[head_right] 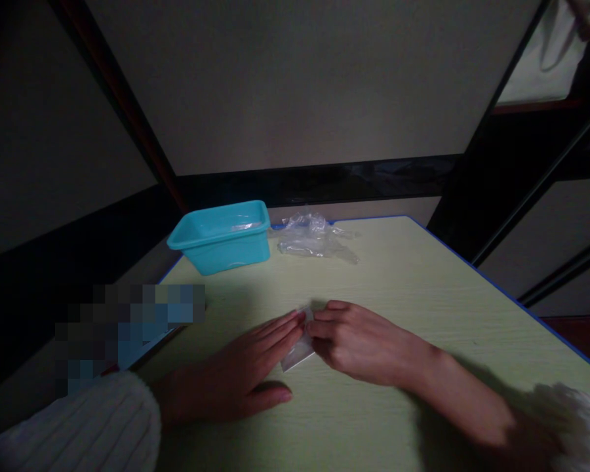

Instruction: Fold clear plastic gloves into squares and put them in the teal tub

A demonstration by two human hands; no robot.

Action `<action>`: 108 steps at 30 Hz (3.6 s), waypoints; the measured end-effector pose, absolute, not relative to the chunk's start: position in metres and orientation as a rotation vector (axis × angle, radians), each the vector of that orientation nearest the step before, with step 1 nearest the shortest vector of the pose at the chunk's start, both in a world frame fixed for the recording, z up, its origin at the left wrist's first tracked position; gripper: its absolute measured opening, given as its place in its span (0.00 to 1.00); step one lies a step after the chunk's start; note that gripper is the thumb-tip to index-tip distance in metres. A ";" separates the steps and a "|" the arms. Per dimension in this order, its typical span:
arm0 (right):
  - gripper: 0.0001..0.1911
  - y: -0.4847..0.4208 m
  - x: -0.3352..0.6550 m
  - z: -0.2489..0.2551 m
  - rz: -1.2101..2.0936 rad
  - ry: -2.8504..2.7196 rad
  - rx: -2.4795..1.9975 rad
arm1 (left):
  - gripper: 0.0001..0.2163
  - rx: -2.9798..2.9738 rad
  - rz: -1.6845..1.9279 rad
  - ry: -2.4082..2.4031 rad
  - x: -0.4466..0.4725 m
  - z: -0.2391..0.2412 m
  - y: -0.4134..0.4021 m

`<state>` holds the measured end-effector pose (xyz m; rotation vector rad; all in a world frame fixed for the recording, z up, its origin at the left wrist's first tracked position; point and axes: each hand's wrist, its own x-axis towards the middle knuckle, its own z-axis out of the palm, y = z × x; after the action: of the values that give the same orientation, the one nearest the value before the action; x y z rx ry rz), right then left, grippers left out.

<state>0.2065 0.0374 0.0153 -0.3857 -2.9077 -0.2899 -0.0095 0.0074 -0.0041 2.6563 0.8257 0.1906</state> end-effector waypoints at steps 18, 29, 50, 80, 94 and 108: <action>0.05 0.036 0.200 0.024 1.010 -2.170 -0.864 | 0.16 2.030 0.626 1.047 -0.005 0.000 0.012; 0.13 0.040 0.191 0.022 1.446 -1.450 -1.034 | 0.16 0.988 0.766 0.885 0.002 0.001 0.009; 0.17 0.036 0.189 0.013 1.576 -1.440 -1.043 | 0.16 0.781 0.812 0.902 0.006 0.000 0.003; 0.20 0.034 0.191 0.012 1.462 -1.673 -1.058 | 0.17 0.951 0.843 0.913 0.002 -0.004 0.011; 0.26 0.034 0.191 0.010 1.451 -1.652 -1.061 | 0.14 1.018 0.815 0.877 0.001 -0.008 0.011; 0.30 0.036 0.194 0.016 1.335 -1.525 -1.172 | 0.10 0.987 1.176 0.945 -0.013 0.010 0.029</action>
<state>0.1939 0.0361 0.0164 -1.1719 -1.5251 1.3348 -0.0130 0.0294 0.0099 0.9870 0.9446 1.1759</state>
